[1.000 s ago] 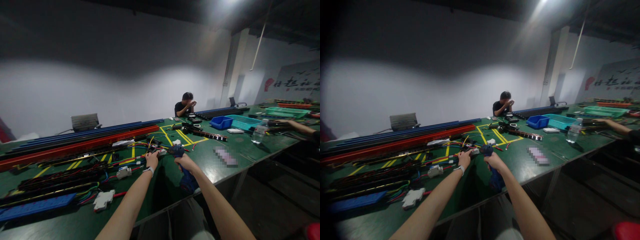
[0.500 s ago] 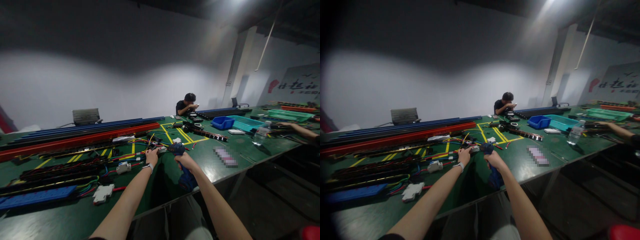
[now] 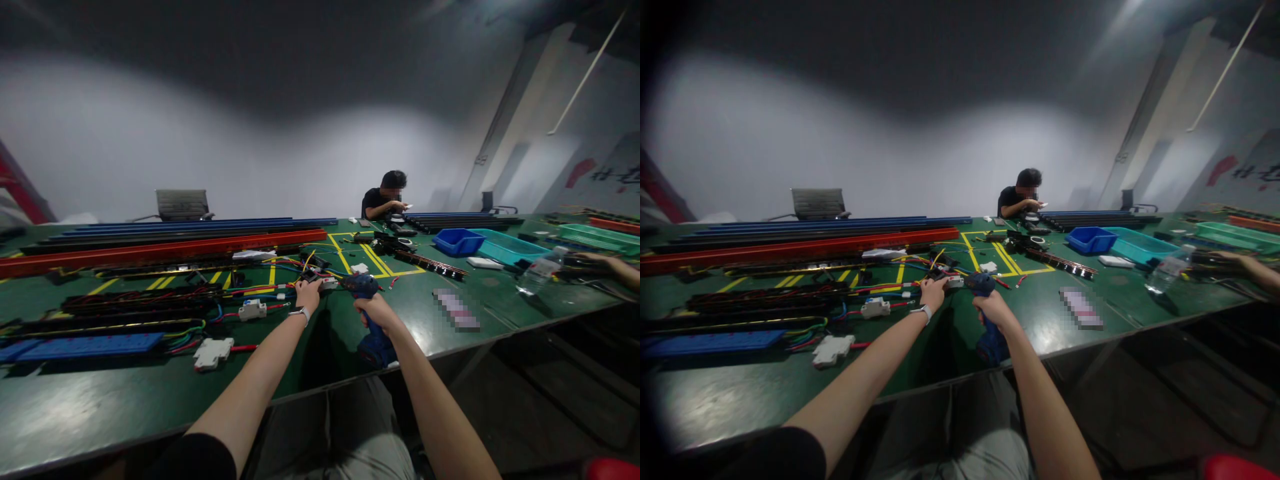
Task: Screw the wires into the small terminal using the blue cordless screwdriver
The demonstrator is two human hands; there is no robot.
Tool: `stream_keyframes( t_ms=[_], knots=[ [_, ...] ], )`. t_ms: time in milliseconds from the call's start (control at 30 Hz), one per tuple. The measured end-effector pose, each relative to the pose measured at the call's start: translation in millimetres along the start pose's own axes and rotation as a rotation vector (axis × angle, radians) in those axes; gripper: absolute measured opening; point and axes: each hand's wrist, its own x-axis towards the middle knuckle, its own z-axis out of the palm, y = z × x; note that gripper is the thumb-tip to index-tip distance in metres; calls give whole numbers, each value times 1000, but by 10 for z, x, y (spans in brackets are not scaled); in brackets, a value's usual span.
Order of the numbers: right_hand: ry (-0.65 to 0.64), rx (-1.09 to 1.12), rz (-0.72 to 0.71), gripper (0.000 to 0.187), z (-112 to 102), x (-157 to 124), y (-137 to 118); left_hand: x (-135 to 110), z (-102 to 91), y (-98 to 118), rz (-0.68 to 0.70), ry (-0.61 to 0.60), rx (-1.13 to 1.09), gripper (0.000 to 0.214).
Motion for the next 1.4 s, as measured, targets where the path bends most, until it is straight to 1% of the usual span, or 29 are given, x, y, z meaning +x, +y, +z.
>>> stream_keyframes(
  t_ms=[167,400,567,800,1033,1167,1400],
  knots=[
    [-6,-6,21,12,-3,-7,-5,0,-5,4,6,-2,-13,57],
    [-8,-7,7,12,-11,23,3,-13,-39,11,2,-7,-21,57],
    [-14,-15,11,13,-20,27,10,-10,-39,2,-2,-24,-17,52],
    [-15,0,15,15,-21,26,18,-9,-49,22,-13,-40,-7,55],
    [-21,-16,7,15,-25,45,48,-16,-57,26,-24,-37,6,55],
    [-19,-10,-10,14,-20,37,40,-20,-57,32,-9,-22,9,56],
    [-23,-18,-2,15,-27,41,29,-22,-54,31,-15,-26,4,54]
  ],
)
